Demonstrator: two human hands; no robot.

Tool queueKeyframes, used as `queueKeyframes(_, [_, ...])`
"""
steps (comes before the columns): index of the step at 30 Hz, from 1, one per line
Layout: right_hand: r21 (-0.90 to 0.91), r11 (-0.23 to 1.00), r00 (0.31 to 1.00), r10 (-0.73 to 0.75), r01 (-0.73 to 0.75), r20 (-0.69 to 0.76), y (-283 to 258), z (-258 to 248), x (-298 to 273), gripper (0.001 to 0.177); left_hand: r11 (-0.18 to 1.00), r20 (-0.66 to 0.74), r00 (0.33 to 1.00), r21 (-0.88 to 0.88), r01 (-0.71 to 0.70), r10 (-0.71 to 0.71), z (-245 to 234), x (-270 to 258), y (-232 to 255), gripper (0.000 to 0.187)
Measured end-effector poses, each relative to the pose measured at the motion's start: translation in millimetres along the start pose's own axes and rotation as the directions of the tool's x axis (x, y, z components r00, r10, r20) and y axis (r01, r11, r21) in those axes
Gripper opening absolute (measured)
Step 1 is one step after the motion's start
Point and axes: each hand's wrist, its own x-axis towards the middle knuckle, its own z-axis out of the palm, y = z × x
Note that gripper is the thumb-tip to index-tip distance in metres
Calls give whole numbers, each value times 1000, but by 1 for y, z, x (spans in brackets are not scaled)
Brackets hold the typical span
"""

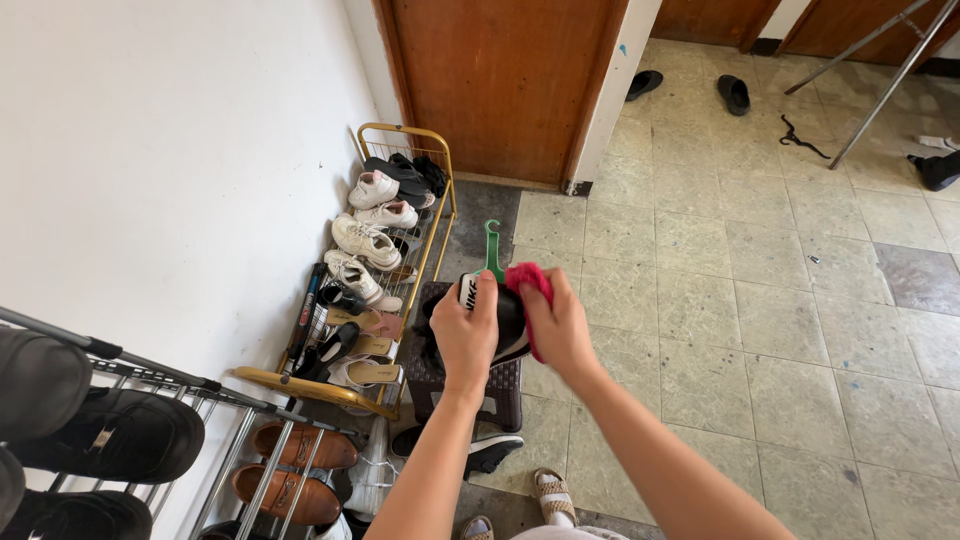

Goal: The person wipes a black sneaker with a pink cloth, then places it on a shoe rack. They proceed to tie the laces of a black dress shoe on the rack, adjusting the laces and knot. The person then picks up a pair of white sneakers from the floor and places them on the rack.

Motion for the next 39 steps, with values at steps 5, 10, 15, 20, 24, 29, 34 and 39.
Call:
queueKeyframes(5, [432,827,933,329,-359,146,-4,-7,8,22,985,-16,985,29,-169,169,3,-11,10,37])
queueKeyframes(10, [-65,861,839,-507,505,-197,-6,14,-51,22,1000,-84,996,11,-10,11,1,3,-1,44])
queueKeyframes(15, [-158,761,763,-643,629,-62,8,3,-61,25,1000,-94,995,0,-14,14,6,9,-10,46])
queueKeyframes(20, [11,983,976,-178,181,-122,6,-2,-24,12,998,55,997,-23,55,-54,5,-1,-5,44])
queueKeyframes(24, [532,802,958,279,-272,68,-4,-12,-4,21,987,171,982,-147,-61,86,-4,-6,3,36])
queueKeyframes(29, [789,500,897,419,-356,139,1,-6,-17,25,975,466,885,192,-111,9,-33,7,4,37])
queueKeyframes(34, [682,719,980,199,-138,-12,20,35,-59,33,889,561,823,418,-188,-90,-61,37,10,53])
queueKeyframes(39, [508,855,993,64,-105,97,26,61,-92,36,667,457,711,745,22,-534,-71,61,18,61])
